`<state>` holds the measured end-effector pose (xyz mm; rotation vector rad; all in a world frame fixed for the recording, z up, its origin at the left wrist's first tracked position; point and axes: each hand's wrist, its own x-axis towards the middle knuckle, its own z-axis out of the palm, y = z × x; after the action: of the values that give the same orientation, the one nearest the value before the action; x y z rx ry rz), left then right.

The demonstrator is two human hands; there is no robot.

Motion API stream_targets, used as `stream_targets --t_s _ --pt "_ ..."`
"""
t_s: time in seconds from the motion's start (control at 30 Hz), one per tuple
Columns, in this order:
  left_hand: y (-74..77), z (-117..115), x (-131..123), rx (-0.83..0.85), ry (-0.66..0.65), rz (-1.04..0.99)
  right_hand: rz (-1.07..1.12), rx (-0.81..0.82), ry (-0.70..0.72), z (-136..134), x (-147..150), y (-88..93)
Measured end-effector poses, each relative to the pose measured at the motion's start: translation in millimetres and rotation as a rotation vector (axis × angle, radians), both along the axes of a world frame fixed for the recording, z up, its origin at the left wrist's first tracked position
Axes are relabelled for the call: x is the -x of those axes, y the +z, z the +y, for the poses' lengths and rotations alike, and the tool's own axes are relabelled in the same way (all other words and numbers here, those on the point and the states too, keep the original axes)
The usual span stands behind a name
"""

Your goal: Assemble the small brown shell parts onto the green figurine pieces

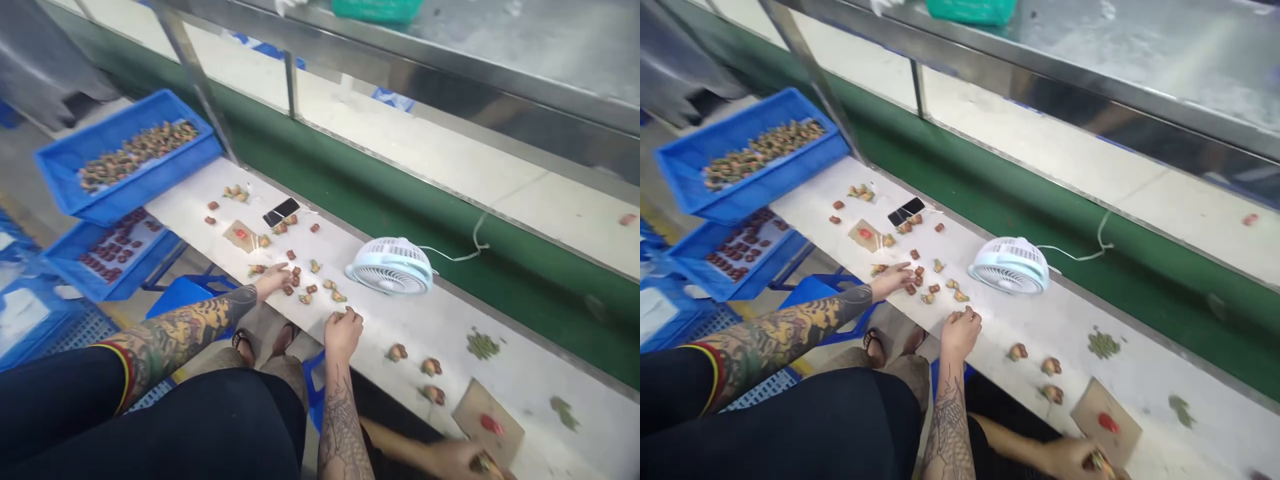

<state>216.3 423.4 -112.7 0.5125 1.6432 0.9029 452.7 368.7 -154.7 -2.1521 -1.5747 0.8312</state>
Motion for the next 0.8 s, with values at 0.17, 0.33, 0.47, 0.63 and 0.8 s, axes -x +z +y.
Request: stream_targets --t_s 0.17,0.33,0.47,0.63,0.8 --pt "3.7 -6.0 -4.7 -0.055 -0.116 0.215 0.122 0.091 0.01 -5.0 -23.7 -17.0" --pt "6.5 -38.7 -45.3 -0.105 -0.354 0.21 0.328 0.01 0.052 -5.1 -16.1 -8.3" --pt "14.4 -67.2 -76.3 -0.045 -0.532 0.084 0.482 -0.076 0.082 -21.8 -8.8 15.4" --pt "30.7 -74.1 -83.7 -0.012 -0.624 -0.013 0.686 -0.115 0.127 -36.9 -5.8 29.9" --pt "26.1 -68.4 -68.2 0.027 -0.64 0.01 0.794 -0.012 0.077 -42.7 -1.0 4.6"
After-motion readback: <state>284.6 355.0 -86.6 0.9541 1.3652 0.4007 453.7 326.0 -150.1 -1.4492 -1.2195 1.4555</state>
